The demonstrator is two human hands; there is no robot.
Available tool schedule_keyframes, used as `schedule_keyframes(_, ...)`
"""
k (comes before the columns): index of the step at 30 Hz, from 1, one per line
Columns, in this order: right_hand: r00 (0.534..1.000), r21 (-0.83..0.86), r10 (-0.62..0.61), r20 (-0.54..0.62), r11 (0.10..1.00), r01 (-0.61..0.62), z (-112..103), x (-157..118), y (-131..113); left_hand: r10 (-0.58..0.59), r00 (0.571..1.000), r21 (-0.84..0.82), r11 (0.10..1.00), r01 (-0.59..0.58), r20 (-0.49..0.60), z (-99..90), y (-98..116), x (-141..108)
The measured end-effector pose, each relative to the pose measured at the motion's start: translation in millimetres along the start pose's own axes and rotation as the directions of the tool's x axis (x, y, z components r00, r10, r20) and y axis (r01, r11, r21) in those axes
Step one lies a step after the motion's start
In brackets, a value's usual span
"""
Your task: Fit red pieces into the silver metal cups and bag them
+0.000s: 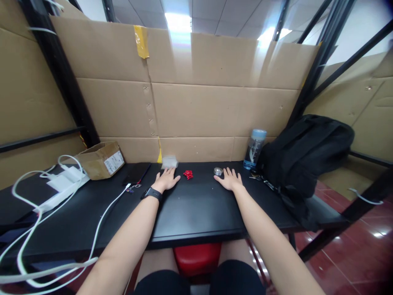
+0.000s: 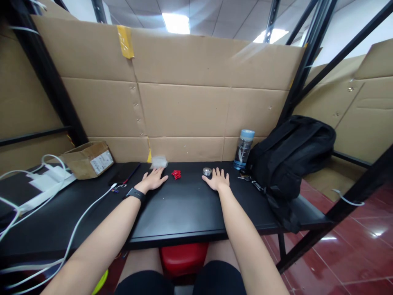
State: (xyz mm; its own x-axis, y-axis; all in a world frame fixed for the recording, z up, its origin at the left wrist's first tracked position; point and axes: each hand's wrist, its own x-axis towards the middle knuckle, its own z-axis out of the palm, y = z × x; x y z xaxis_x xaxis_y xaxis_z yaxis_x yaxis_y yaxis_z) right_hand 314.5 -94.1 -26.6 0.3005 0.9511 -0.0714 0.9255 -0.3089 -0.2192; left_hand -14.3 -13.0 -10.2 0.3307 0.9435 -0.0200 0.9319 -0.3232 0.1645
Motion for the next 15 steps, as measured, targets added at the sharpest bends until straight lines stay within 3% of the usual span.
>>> schedule_keyframes(9,0.998,0.016,-0.029,-0.047,0.999,0.029,1,-17,1,-0.021,0.982,0.041,0.999,0.029,-0.186,-2.2,9,-24)
schedule_keyframes(15,0.995,0.036,-0.054,-0.078,0.998,0.057,2,-22,4,0.043,0.99,0.028,0.999,-0.04,-0.132,3.4,6,-34)
